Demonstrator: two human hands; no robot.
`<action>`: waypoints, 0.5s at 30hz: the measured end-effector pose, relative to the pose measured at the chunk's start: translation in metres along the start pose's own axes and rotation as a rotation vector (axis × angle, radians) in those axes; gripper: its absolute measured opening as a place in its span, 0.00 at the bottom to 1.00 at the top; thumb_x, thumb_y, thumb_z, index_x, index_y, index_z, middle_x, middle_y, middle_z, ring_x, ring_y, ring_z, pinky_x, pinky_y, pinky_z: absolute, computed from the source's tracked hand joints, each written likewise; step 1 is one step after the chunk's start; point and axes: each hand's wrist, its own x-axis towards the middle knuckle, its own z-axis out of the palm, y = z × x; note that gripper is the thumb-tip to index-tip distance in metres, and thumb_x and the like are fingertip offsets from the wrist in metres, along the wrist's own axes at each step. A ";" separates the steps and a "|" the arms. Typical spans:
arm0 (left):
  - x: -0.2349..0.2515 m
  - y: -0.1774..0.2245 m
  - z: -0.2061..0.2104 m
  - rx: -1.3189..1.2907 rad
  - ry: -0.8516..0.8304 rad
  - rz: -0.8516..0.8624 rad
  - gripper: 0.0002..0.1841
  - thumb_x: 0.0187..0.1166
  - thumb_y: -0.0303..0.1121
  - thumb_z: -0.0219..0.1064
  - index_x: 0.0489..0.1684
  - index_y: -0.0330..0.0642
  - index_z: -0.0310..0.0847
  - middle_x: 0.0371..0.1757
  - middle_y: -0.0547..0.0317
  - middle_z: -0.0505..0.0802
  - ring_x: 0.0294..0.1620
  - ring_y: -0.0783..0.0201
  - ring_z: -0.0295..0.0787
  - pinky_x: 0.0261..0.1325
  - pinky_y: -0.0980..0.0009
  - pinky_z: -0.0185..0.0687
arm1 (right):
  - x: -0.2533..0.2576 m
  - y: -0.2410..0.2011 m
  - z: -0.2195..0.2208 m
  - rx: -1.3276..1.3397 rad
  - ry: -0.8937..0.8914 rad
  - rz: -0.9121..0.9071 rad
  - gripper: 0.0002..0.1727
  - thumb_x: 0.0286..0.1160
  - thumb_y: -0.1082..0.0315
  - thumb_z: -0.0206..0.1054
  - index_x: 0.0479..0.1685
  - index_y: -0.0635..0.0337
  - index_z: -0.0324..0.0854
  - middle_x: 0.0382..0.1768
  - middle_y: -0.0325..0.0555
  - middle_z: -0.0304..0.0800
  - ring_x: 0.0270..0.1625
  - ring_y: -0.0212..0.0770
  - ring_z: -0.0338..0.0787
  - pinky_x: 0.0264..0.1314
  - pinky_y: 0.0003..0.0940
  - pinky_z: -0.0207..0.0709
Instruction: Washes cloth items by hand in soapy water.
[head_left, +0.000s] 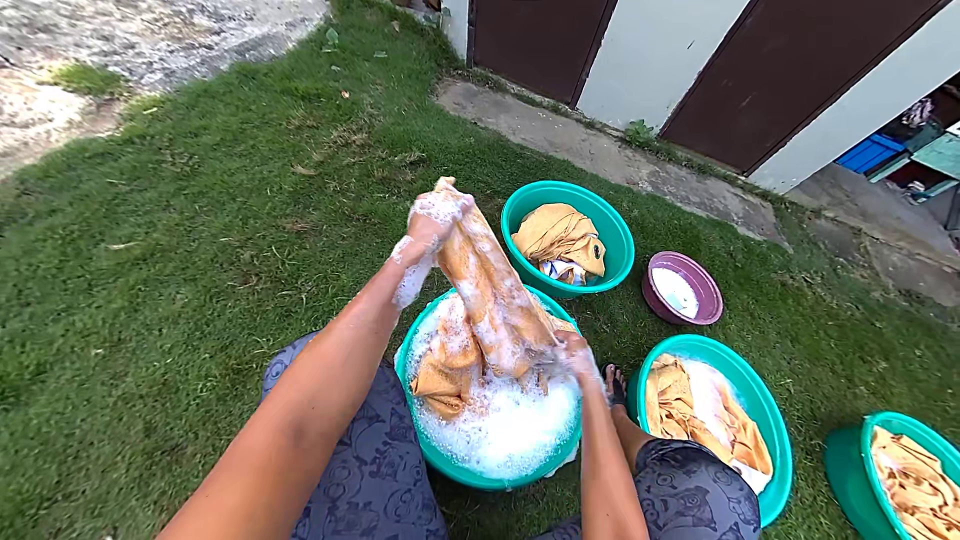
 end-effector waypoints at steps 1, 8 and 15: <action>0.006 -0.005 -0.005 -0.034 0.036 -0.038 0.21 0.83 0.40 0.67 0.64 0.31 0.80 0.60 0.40 0.88 0.61 0.54 0.84 0.69 0.54 0.76 | -0.007 0.007 -0.016 0.193 0.019 -0.068 0.21 0.75 0.72 0.68 0.68 0.68 0.82 0.63 0.61 0.88 0.68 0.49 0.86 0.75 0.48 0.77; 0.016 -0.021 -0.005 -0.560 0.052 -0.105 0.18 0.83 0.42 0.66 0.63 0.43 0.78 0.47 0.61 0.89 0.44 0.71 0.87 0.49 0.69 0.87 | -0.077 -0.033 -0.130 0.684 0.471 -0.540 0.20 0.85 0.54 0.56 0.57 0.59 0.84 0.42 0.34 0.90 0.45 0.26 0.88 0.50 0.29 0.85; -0.003 -0.019 -0.002 -0.978 -0.379 -0.027 0.11 0.90 0.40 0.55 0.53 0.48 0.80 0.38 0.63 0.92 0.38 0.70 0.91 0.42 0.70 0.91 | -0.079 -0.035 -0.127 0.969 0.659 -0.472 0.19 0.93 0.63 0.46 0.70 0.60 0.75 0.56 0.40 0.88 0.58 0.27 0.86 0.61 0.27 0.83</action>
